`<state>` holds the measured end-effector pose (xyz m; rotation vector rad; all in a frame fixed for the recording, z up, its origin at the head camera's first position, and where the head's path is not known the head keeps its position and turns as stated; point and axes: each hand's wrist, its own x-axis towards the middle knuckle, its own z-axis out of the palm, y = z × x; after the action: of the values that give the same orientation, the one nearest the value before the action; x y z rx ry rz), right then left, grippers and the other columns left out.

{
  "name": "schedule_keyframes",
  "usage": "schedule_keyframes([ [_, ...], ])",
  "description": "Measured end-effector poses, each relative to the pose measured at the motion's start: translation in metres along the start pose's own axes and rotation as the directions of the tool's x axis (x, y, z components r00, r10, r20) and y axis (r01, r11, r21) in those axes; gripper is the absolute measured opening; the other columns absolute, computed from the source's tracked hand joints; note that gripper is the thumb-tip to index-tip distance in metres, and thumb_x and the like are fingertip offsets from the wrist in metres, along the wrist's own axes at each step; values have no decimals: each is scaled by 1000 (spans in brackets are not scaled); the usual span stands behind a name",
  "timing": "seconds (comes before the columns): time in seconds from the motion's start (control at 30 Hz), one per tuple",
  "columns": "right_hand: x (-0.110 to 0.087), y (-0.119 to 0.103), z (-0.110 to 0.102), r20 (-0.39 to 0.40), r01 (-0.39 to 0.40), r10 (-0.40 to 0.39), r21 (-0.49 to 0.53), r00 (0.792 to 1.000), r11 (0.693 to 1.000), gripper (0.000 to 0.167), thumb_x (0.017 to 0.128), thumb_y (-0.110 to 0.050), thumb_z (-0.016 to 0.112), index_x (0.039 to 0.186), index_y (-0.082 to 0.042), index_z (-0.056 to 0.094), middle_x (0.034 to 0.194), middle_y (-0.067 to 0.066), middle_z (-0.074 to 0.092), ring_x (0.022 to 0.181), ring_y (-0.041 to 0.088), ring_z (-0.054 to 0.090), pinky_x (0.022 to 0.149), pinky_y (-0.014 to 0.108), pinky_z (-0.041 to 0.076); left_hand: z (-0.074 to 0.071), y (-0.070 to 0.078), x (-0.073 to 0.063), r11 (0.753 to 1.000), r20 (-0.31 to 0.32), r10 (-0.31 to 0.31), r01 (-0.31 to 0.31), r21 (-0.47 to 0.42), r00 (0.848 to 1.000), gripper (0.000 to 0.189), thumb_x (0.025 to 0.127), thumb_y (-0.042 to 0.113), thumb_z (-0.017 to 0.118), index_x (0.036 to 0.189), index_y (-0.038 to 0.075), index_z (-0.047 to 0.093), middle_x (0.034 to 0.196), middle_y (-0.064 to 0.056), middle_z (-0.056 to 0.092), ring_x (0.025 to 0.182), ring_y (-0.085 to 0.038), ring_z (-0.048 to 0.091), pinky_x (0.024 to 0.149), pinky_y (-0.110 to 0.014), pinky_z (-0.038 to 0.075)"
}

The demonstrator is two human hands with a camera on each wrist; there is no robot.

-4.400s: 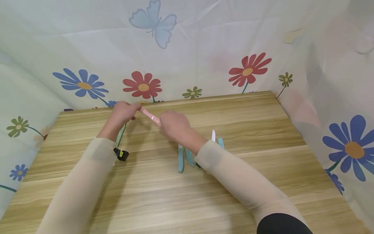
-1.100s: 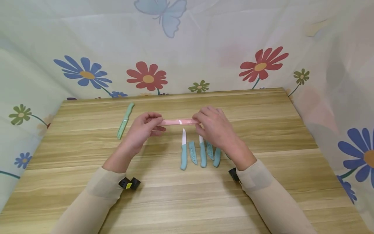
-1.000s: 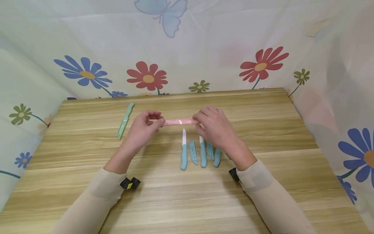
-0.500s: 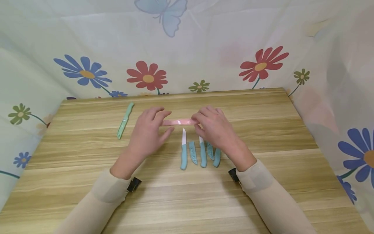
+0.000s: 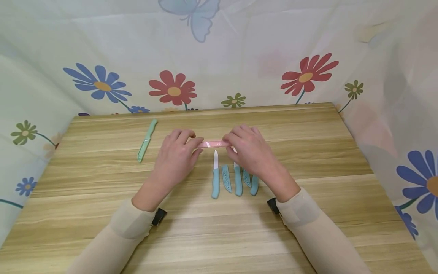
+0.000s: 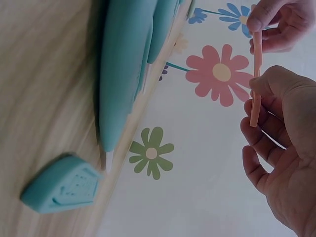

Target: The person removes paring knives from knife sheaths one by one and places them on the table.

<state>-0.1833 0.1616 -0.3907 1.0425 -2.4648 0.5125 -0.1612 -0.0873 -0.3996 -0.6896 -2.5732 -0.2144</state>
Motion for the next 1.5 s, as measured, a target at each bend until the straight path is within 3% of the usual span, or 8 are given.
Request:
schedule_keyframes([
  [0.23,0,0,-1,3,3,-3,3,1000,1000,20,89,-6,83,109,-6,78,102,5,73,96,28,62,83,48,50,1,1,0,1000,-23,1,-2,-15,1000,24,97,16,81,119,9,79,107,-8,65,99,-27,57,84,-39,53],
  [0.57,1,-1,-1,22,-8,8,6,1000,1000,21,90,-7,83,110,-6,77,103,5,73,95,27,61,81,45,48,-1,3,1,1000,-19,12,-12,5,1000,21,97,16,80,117,9,80,103,-7,66,92,-26,55,76,-35,51],
  [0.83,2,-4,-3,82,-36,38,-23,996,999,48,89,-16,85,134,-7,68,123,10,69,111,32,62,95,55,50,-3,4,2,1000,-11,16,-16,24,1000,22,97,15,81,117,8,80,102,-7,66,91,-25,54,73,-33,49],
  [1.0,3,-9,-3,85,-5,11,-61,996,998,59,88,-20,88,140,-7,65,130,13,66,119,34,60,100,54,51,-4,6,2,999,6,34,-34,35,999,22,96,15,82,117,9,80,102,-7,66,90,-25,55,74,-33,50],
  [1.23,4,-16,0,96,41,-32,-85,995,996,57,89,-21,88,139,-5,66,128,12,65,117,34,60,98,50,52,-6,11,0,997,28,56,-57,53,998,22,96,15,81,116,9,80,100,-7,64,89,-25,55,75,-34,51],
  [1.5,4,-22,3,87,61,-55,-62,995,996,41,90,-15,87,127,-4,72,119,11,68,109,31,61,93,46,54,-7,15,-2,995,22,77,-78,61,997,19,96,14,82,114,8,81,96,-7,62,87,-25,55,69,-33,49],
])
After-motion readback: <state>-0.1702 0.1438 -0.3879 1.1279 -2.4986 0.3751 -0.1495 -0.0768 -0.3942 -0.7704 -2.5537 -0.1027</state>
